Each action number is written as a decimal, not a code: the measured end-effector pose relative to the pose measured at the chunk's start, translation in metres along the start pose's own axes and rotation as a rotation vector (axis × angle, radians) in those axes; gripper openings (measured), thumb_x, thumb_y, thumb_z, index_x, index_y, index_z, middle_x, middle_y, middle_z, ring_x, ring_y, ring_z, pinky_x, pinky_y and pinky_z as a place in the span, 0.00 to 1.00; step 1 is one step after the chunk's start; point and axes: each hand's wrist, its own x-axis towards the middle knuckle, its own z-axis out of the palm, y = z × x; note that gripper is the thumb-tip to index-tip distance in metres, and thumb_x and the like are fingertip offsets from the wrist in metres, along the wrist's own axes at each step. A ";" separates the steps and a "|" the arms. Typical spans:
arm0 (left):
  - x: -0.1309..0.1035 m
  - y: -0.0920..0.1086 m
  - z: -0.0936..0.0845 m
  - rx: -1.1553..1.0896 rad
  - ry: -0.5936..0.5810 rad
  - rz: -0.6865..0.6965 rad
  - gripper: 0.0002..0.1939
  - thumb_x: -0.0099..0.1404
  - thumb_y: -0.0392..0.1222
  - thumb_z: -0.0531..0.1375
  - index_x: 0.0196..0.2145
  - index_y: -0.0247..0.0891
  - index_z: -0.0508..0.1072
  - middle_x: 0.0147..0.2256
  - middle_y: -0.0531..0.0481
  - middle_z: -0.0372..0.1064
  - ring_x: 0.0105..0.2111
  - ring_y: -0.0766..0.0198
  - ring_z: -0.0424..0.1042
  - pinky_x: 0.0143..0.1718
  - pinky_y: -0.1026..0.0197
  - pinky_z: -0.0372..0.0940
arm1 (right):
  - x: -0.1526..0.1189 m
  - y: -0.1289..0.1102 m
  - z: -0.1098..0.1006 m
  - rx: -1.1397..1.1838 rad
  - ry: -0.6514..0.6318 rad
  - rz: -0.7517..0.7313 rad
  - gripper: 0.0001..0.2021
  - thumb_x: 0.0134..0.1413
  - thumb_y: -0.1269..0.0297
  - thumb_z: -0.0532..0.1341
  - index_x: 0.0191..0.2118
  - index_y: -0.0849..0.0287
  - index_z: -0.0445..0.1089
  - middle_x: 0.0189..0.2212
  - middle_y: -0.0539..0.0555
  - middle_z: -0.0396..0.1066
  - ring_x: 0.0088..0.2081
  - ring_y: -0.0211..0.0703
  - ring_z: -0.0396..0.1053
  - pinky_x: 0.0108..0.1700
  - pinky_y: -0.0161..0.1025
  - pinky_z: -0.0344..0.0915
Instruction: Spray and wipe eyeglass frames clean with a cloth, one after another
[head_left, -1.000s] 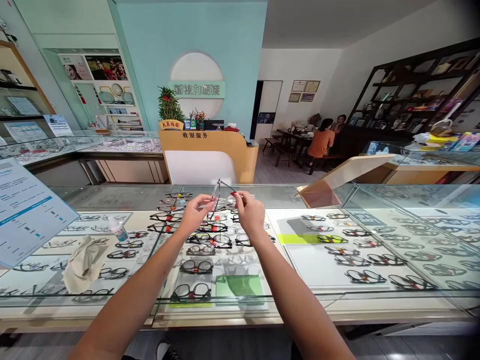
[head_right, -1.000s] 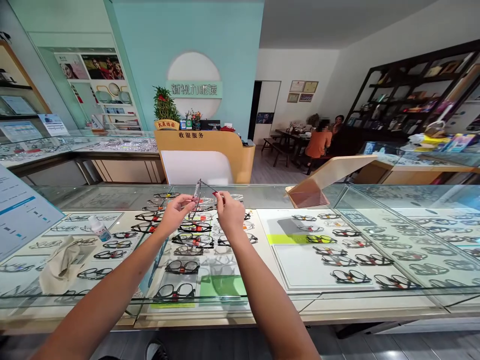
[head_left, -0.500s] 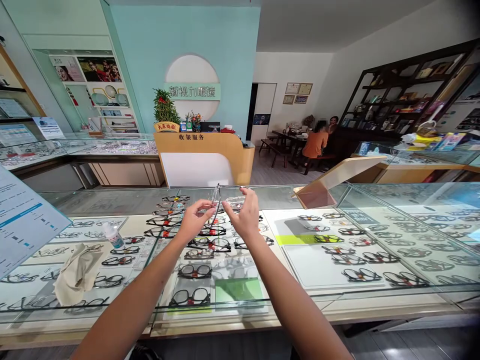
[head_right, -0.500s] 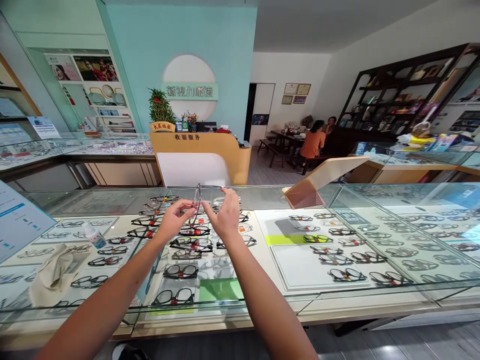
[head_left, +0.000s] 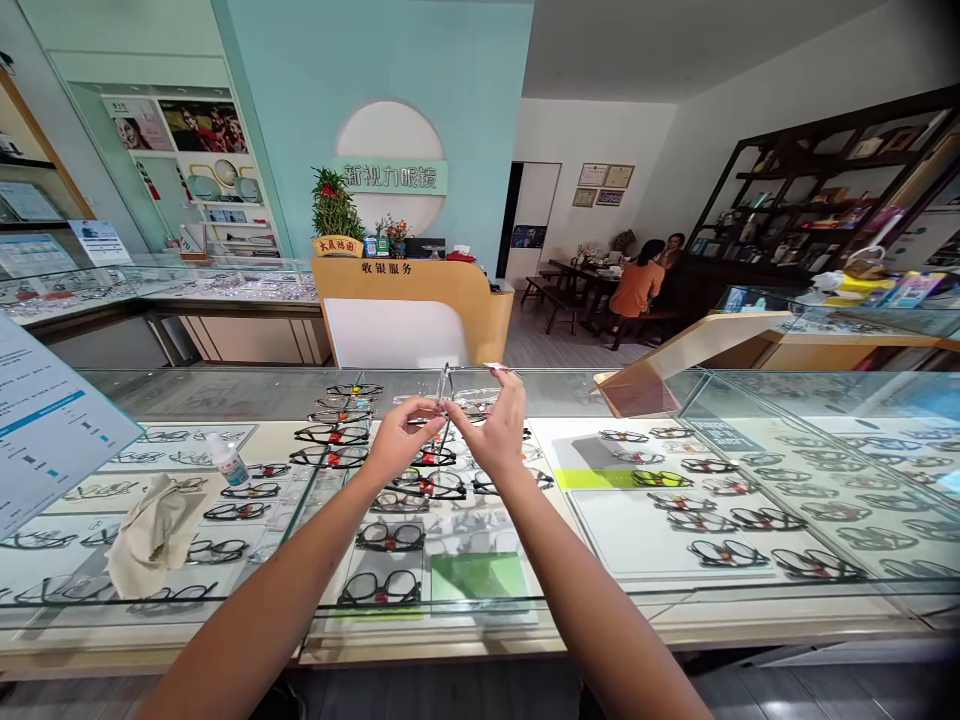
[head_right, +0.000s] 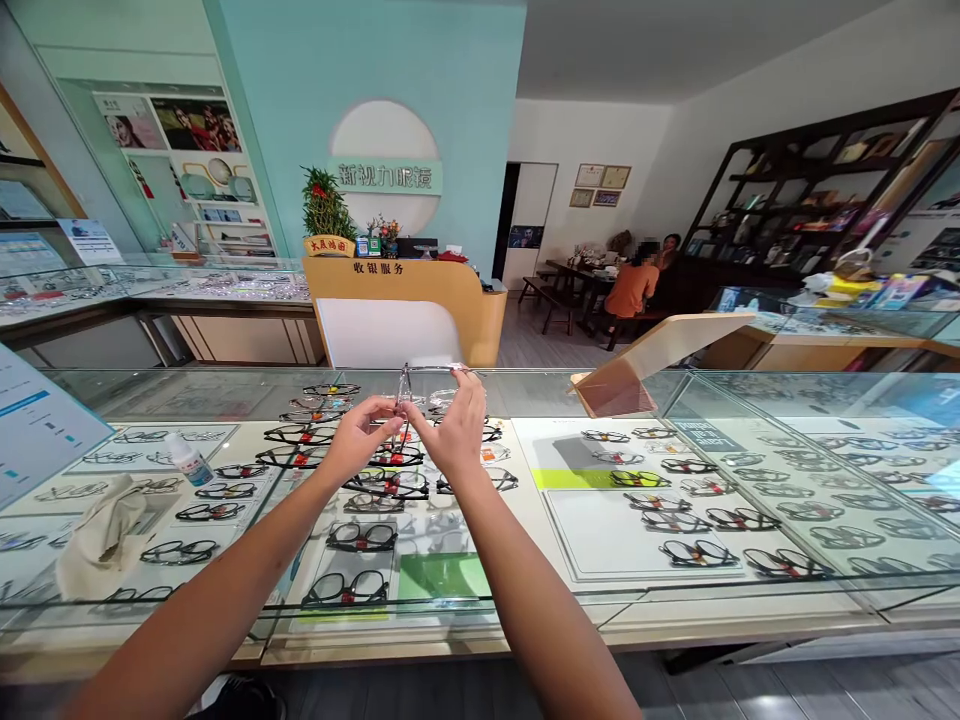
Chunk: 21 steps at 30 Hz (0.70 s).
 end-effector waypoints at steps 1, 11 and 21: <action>0.000 0.000 0.000 -0.004 0.000 0.000 0.20 0.64 0.60 0.73 0.43 0.42 0.81 0.47 0.43 0.81 0.51 0.50 0.80 0.45 0.55 0.78 | 0.000 0.000 0.000 0.004 -0.003 0.004 0.37 0.67 0.43 0.68 0.70 0.58 0.58 0.65 0.72 0.68 0.67 0.67 0.67 0.68 0.67 0.66; -0.001 0.000 0.001 -0.001 -0.006 0.001 0.19 0.65 0.59 0.73 0.43 0.42 0.81 0.47 0.42 0.81 0.51 0.50 0.81 0.47 0.53 0.78 | -0.002 -0.003 0.001 0.015 0.010 0.017 0.33 0.70 0.44 0.66 0.69 0.57 0.58 0.64 0.71 0.68 0.67 0.65 0.67 0.69 0.67 0.65; -0.002 0.000 0.001 0.007 0.006 -0.003 0.19 0.65 0.58 0.73 0.43 0.42 0.82 0.47 0.42 0.82 0.52 0.49 0.81 0.49 0.51 0.77 | -0.003 -0.005 0.003 0.006 0.034 0.029 0.33 0.70 0.44 0.66 0.69 0.56 0.57 0.64 0.71 0.68 0.67 0.66 0.67 0.69 0.68 0.66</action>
